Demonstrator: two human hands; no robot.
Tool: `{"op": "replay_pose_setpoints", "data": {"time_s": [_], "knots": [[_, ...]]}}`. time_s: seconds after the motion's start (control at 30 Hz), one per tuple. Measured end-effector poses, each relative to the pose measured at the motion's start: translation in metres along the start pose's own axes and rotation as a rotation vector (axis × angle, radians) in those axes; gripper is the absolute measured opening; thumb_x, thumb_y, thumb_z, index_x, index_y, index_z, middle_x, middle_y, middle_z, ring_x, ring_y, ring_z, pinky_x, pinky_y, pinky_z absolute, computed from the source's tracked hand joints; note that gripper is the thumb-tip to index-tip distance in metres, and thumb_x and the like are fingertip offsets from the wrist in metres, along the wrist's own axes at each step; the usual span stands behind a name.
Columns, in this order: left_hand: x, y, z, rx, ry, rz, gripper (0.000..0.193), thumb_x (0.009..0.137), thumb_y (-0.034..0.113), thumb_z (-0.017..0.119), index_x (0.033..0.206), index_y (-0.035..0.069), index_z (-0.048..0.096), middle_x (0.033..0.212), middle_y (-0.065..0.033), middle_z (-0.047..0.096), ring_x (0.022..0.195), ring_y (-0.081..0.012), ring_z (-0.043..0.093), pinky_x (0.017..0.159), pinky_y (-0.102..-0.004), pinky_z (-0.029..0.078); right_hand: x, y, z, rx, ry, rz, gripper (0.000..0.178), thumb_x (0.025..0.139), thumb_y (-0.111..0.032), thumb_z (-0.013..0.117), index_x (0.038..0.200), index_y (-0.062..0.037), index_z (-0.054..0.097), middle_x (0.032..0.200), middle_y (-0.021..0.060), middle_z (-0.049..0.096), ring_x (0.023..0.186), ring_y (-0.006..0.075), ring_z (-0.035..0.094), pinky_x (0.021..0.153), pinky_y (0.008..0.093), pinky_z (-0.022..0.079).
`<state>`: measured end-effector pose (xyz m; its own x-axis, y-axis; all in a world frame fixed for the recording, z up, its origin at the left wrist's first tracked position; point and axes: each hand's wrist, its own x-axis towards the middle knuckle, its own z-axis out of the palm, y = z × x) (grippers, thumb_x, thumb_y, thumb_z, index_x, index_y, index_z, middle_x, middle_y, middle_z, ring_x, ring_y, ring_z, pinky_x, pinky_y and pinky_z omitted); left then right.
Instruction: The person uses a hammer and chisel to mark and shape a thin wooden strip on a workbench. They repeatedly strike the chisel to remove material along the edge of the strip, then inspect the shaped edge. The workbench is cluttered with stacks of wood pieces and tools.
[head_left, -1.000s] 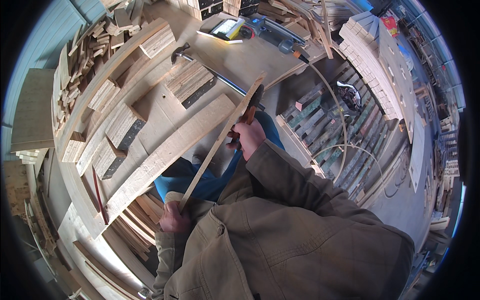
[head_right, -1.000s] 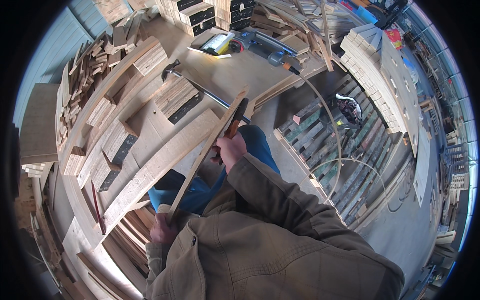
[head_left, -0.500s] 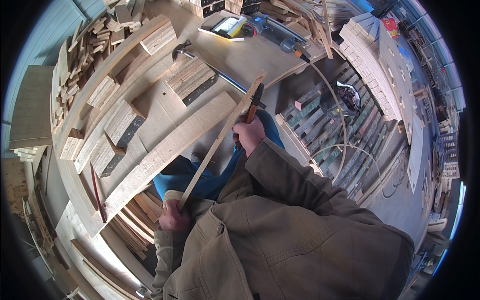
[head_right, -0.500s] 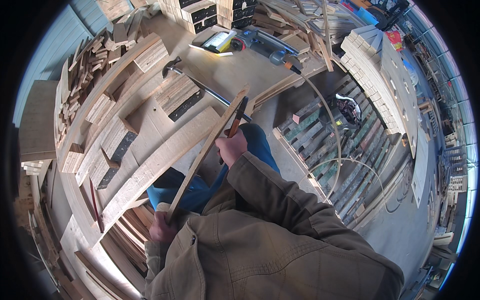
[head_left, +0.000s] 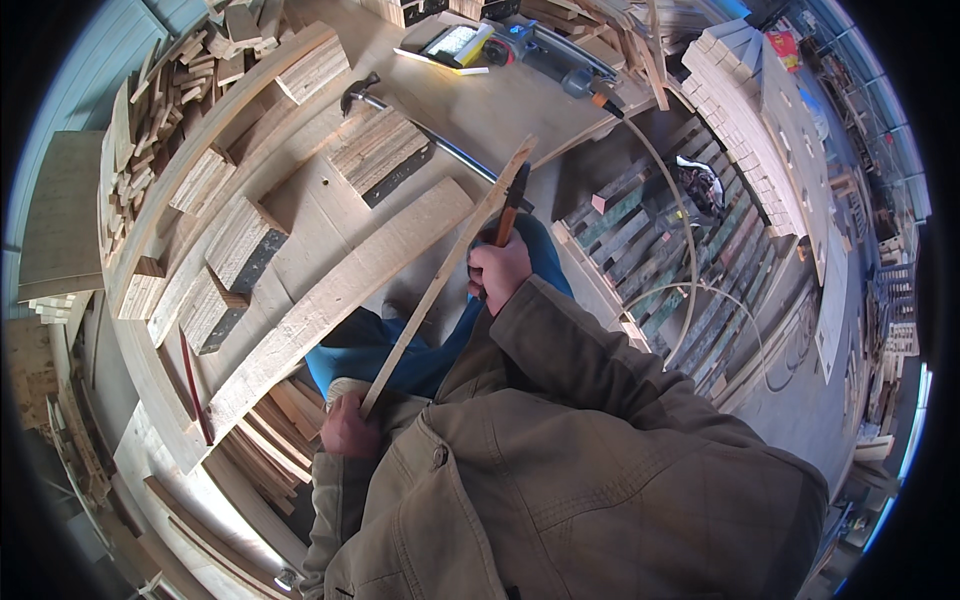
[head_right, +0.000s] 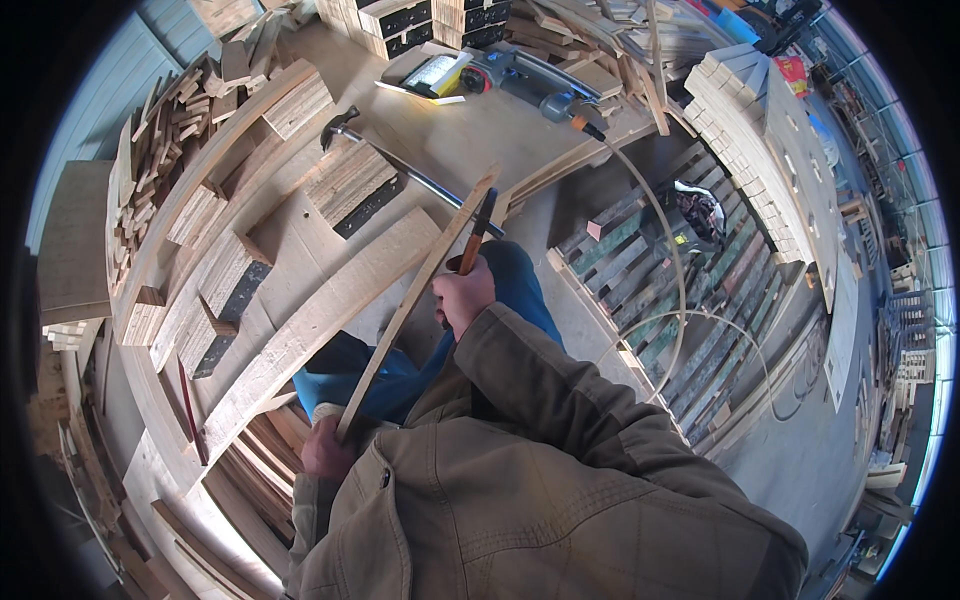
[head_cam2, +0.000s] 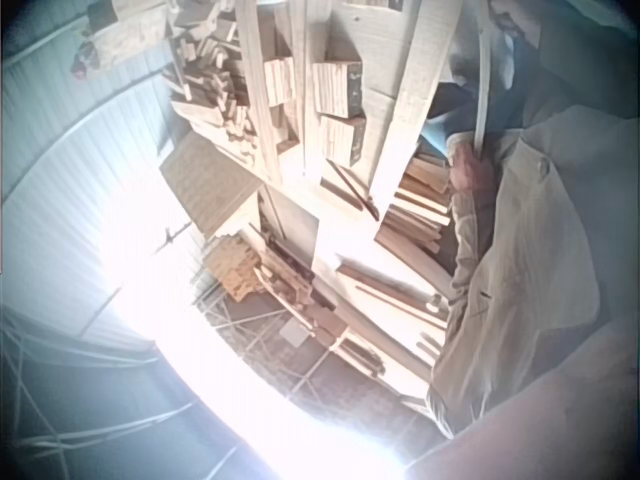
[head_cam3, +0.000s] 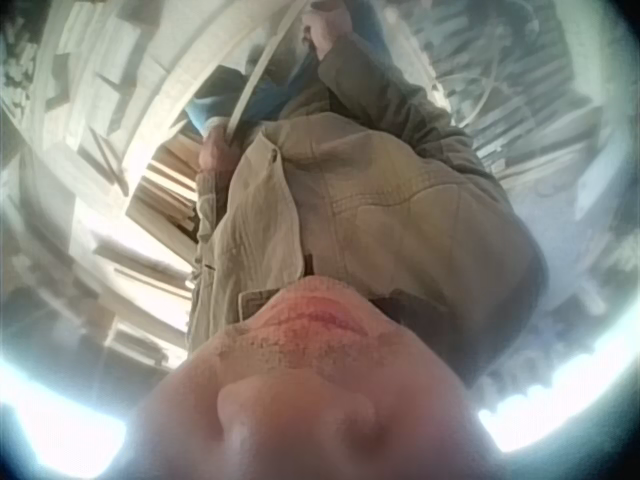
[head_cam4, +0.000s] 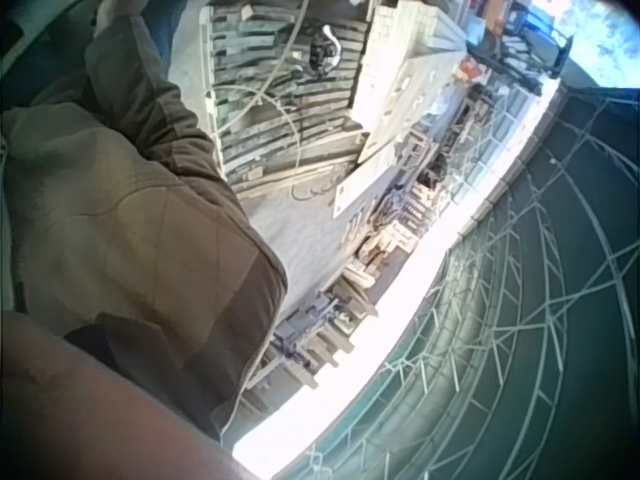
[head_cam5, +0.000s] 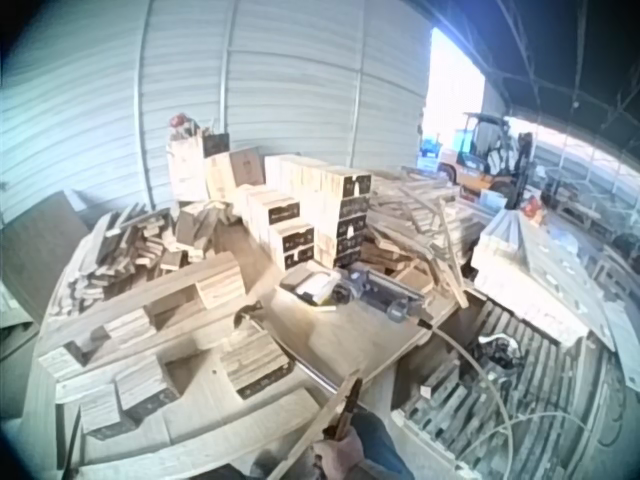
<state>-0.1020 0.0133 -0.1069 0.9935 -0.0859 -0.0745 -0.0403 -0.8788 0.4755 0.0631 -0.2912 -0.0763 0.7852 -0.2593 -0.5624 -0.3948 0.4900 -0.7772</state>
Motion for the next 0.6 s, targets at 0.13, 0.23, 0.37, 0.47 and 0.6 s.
{"op": "replay_pose_setpoints", "data": {"time_s": [0.13,0.23,0.37,0.47,0.6], "knots": [[0.002,0.0,0.003,-0.011,-0.005,-0.026,0.026,0.083,0.029,0.079,0.102,0.013,0.07,0.089,-0.0162,0.071,0.083,-0.0418,0.07,0.07,-0.052,0.057,0.0,0.0,-0.009,-0.015,0.006,0.008,0.034,0.076,0.004,0.058,0.105,-0.0076,0.045,0.076,0.0072,0.048,0.053,0.0168,0.046,0.046,0.0357,0.04],[0.003,0.001,0.003,-0.008,-0.025,-0.049,0.029,0.084,0.036,0.08,0.1,0.014,0.071,0.09,-0.0155,0.071,0.083,-0.0408,0.07,0.069,-0.0516,0.057,0.001,0.0,-0.014,-0.025,0.004,-0.003,0.033,0.075,0.004,0.06,0.103,-0.0079,0.045,0.076,0.0083,0.048,0.053,0.0187,0.048,0.045,0.037,0.041],[0.005,0.001,0.003,-0.008,-0.05,-0.07,0.03,0.084,0.037,0.081,0.1,0.014,0.071,0.09,-0.015,0.071,0.082,-0.0405,0.07,0.068,-0.0521,0.057,0.003,-0.001,-0.015,-0.04,0.007,-0.003,0.032,0.075,0.004,0.06,0.1,-0.0087,0.044,0.074,0.0079,0.047,0.052,0.0189,0.047,0.044,0.0371,0.041],[0.005,0.0,0.004,-0.011,-0.035,-0.066,0.028,0.084,0.036,0.081,0.099,0.014,0.071,0.09,-0.0151,0.071,0.082,-0.0404,0.07,0.068,-0.0521,0.057,0.004,-0.004,-0.014,-0.036,0.016,0.011,0.033,0.074,0.005,0.06,0.099,-0.009,0.044,0.073,0.0073,0.046,0.05,0.0186,0.046,0.043,0.0368,0.04],[0.005,-0.001,0.005,-0.001,-0.039,-0.065,0.028,0.084,0.036,0.081,0.098,0.014,0.071,0.089,-0.0145,0.071,0.081,-0.0398,0.07,0.067,-0.0515,0.056,0.002,-0.007,-0.012,-0.023,-0.001,0.017,0.033,0.074,0.005,0.059,0.099,-0.0093,0.044,0.073,0.0067,0.046,0.05,0.0176,0.045,0.043,0.0363,0.039]]}}
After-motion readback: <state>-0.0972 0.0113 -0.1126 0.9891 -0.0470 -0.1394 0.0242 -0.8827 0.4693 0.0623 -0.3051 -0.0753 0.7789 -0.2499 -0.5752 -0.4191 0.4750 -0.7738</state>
